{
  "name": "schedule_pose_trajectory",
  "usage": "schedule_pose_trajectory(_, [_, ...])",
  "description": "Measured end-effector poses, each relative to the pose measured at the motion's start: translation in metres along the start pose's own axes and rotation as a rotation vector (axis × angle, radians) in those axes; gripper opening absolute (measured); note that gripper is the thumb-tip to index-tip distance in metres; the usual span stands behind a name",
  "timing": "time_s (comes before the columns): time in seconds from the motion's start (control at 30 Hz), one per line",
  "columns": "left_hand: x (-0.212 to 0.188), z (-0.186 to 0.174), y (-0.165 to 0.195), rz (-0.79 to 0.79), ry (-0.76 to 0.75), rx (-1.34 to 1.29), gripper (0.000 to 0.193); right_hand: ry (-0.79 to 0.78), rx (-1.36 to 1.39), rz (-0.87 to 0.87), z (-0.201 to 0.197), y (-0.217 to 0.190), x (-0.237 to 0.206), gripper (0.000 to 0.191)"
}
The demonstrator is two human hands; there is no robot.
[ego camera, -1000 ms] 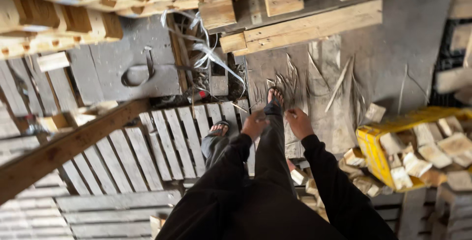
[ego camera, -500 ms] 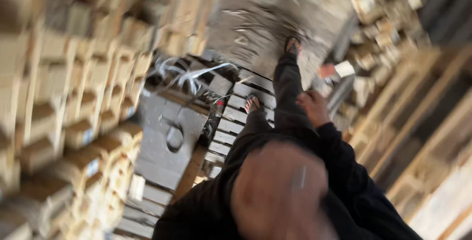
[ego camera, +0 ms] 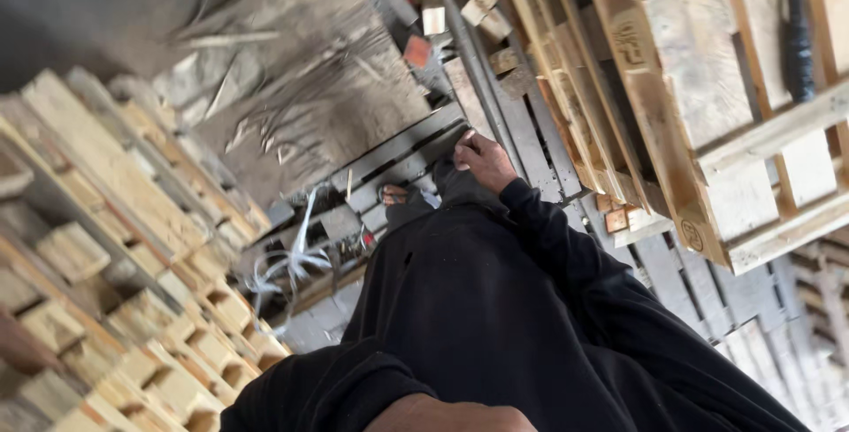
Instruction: The person assembles small wooden blocks into a pallet structure using a hammer and nails. They position blocks, drive nails, and occasionally adjust pieces to fit.
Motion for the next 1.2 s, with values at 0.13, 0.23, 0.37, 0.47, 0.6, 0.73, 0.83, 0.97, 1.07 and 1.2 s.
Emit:
schedule_pose_trajectory(0.13, [0.061, -0.017, 0.000, -0.076, -0.094, 0.032, 0.023, 0.241, -0.101, 0.087, -0.096, 0.005, -0.015, 0.025])
schedule_pose_trajectory(0.23, [0.092, -0.042, 0.011, -0.068, -0.076, 0.185, 0.026, 0.266, -0.093, 0.014, -0.138, -0.004, -0.020, 0.024])
schedule_pose_trajectory(0.37, [0.121, -0.143, -0.018, -0.196, 0.379, 0.803, 0.015, 0.192, 0.091, -0.005, -0.150, -0.021, -0.013, 0.025])
schedule_pose_trajectory(0.47, [0.121, -0.237, -0.075, -0.417, 0.866, 1.026, 0.049, 0.132, 0.187, -0.034, -0.140, -0.039, -0.003, 0.025])
schedule_pose_trajectory(0.6, [0.093, -0.302, -0.145, -0.686, 0.732, 1.150, 0.077, 0.108, 0.291, -0.077, -0.127, -0.060, 0.008, 0.026])
schedule_pose_trajectory(0.73, [0.069, -0.350, -0.176, -0.871, 0.667, 1.286, 0.073, 0.140, 0.149, 0.011, -0.117, -0.059, 0.019, 0.028])
schedule_pose_trajectory(0.83, [0.066, -0.387, -0.183, -0.886, 0.649, 1.223, 0.073, 0.116, 0.126, 0.030, -0.105, -0.055, 0.035, 0.026])
schedule_pose_trajectory(0.97, [0.053, -0.441, -0.178, -0.992, 0.570, 1.136, 0.069, 0.112, 0.183, 0.111, -0.080, -0.044, 0.079, 0.025])
schedule_pose_trajectory(1.07, [0.032, -0.493, -0.151, -1.006, 0.594, 1.114, 0.065, 0.146, 0.162, 0.117, -0.054, -0.041, 0.140, 0.026])
schedule_pose_trajectory(1.2, [-0.006, -0.586, -0.088, -0.998, 0.611, 1.023, 0.058, 0.199, 0.200, 0.212, -0.007, -0.032, 0.240, 0.028])
Point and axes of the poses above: each hand's wrist, its own x-axis towards the middle knuckle, its own z-axis out of the palm, y = z × x, the point moved 6 cm from there along x, towards the middle knuckle, and after that the axes turned 10 degrees about x, right-handed, at the moved point
